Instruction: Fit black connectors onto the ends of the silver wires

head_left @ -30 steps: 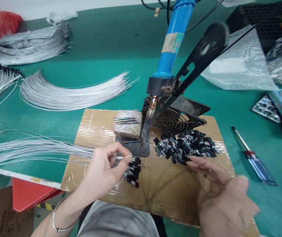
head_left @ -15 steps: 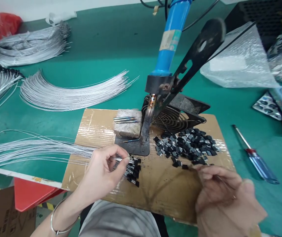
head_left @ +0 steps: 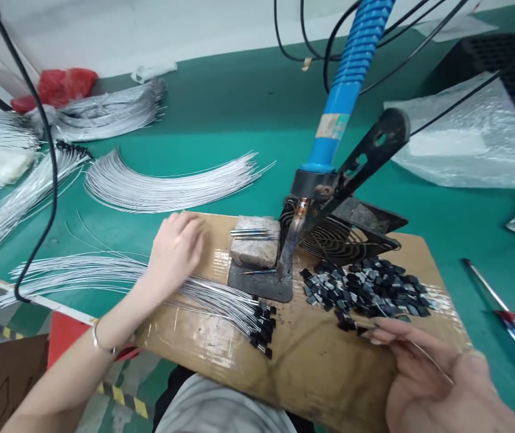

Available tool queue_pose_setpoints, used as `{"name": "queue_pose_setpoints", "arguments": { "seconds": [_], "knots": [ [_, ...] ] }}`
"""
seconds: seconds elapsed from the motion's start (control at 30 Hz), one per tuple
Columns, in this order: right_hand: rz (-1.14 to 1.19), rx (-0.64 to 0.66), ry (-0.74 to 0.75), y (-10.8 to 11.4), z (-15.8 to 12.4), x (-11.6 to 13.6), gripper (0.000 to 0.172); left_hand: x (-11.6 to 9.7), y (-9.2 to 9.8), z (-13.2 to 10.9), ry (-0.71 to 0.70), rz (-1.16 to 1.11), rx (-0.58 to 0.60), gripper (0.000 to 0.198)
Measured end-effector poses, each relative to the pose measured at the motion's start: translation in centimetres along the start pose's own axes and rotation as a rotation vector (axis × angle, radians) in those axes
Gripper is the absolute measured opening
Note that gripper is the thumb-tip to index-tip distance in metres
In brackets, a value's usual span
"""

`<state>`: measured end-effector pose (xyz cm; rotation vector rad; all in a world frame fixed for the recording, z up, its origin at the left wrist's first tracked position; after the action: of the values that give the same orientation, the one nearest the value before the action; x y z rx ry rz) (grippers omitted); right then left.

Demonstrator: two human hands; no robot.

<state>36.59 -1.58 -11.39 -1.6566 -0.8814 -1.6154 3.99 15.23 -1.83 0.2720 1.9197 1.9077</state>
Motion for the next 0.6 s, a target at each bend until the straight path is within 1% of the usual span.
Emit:
{"name": "queue_pose_setpoints", "arguments": {
  "seconds": [0.1, 0.17, 0.23, 0.3, 0.33, 0.37, 0.47, 0.6],
  "knots": [
    [0.08, -0.051, -0.031, -0.1, -0.3, -0.1, 0.034, 3.8, -1.5, 3.6, -0.006, 0.068, 0.072, 0.027],
    [0.098, -0.069, -0.05, -0.2, -0.5, -0.1, 0.035, 5.7, -2.5, 5.2, -0.005, 0.084, 0.11, 0.026],
    [0.109, -0.082, -0.059, -0.3, -0.5, -0.1, 0.035, 7.2, -3.3, 6.0, 0.004, 0.081, 0.131, 0.02],
    [0.11, -0.095, -0.071, -0.2, -0.5, -0.2, 0.035, 8.2, -3.5, 6.1, 0.021, 0.06, 0.131, 0.025],
    [0.108, -0.097, -0.078, -0.3, -0.5, -0.2, 0.035, 8.6, -3.4, 6.0, 0.032, 0.043, 0.121, 0.028],
    [0.105, -0.11, -0.08, -0.2, -0.6, -0.1, 0.036, 9.0, -3.1, 5.9, 0.046, 0.022, 0.105, 0.028],
    [0.09, -0.134, -0.085, -0.1, -0.6, 0.0, 0.037, 10.3, -1.7, 5.3, 0.092, -0.069, 0.025, 0.016],
    [0.095, -0.121, -0.107, -0.3, -0.6, 0.1, 0.036, 11.7, 0.2, 4.5, 0.134, -0.252, -0.075, 0.014]
  ]
}}
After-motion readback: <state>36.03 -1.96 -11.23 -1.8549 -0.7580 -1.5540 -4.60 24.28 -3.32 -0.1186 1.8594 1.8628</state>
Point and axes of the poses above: each hand's wrist, its own z-axis towards the middle knuckle, its own y-axis out of the back of the hand, x = y × z, the point moved 10 cm from there along z, towards the middle knuckle, and after that the axes turned 15 degrees about x, right-handed, at the moved point
